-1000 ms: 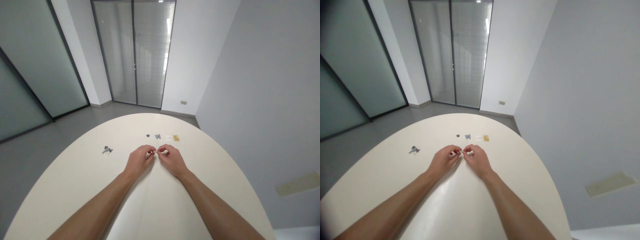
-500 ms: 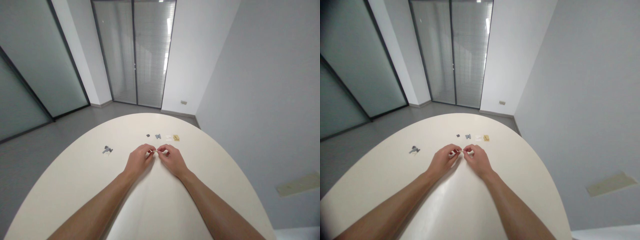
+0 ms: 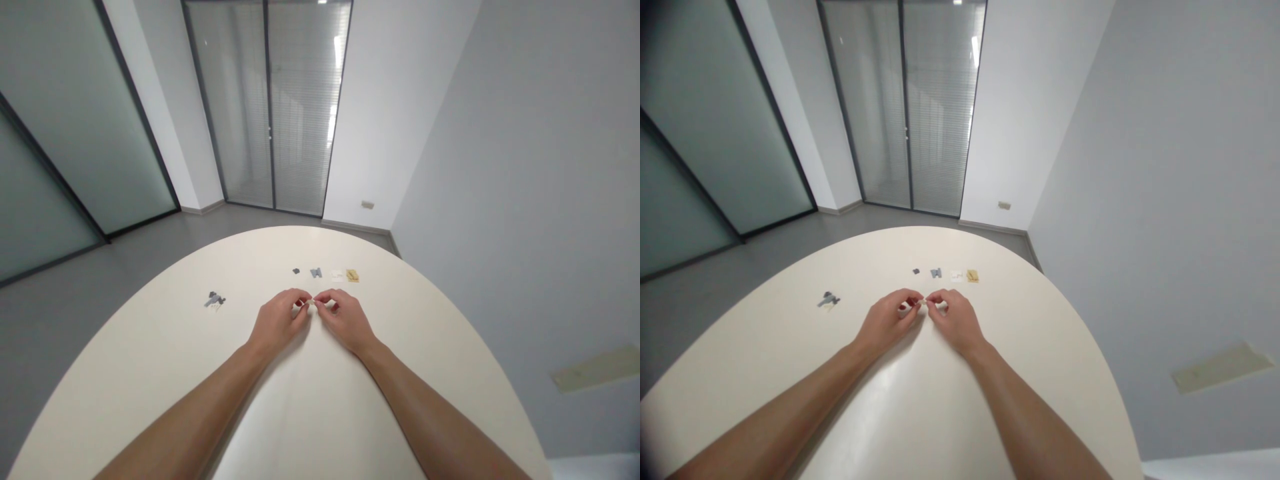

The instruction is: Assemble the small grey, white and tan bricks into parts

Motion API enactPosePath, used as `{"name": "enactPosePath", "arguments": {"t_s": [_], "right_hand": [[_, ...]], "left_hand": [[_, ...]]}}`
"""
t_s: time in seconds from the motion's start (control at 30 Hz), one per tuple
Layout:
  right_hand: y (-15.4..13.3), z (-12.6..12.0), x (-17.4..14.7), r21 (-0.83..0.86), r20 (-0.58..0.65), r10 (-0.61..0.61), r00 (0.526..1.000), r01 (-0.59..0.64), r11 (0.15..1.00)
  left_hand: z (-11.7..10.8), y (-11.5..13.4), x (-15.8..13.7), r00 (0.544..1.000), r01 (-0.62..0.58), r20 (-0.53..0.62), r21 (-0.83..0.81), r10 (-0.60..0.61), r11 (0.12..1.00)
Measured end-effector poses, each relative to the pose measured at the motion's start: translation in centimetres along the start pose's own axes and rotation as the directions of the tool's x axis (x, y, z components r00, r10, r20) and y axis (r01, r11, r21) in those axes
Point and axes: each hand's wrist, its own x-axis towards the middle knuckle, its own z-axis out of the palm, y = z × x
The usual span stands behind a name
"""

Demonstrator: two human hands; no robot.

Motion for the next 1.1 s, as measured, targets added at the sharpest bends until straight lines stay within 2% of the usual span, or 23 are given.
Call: {"name": "enactPosePath", "arguments": {"t_s": [1.1], "right_hand": [[0.12,0.11,-0.01,0.014,-0.024,-0.028,0.999,0.029,0.999]], "left_hand": [[-0.06,0.02,0.05,1.0,0.022,0.022,-0.014,-0.021,1.0]]}}
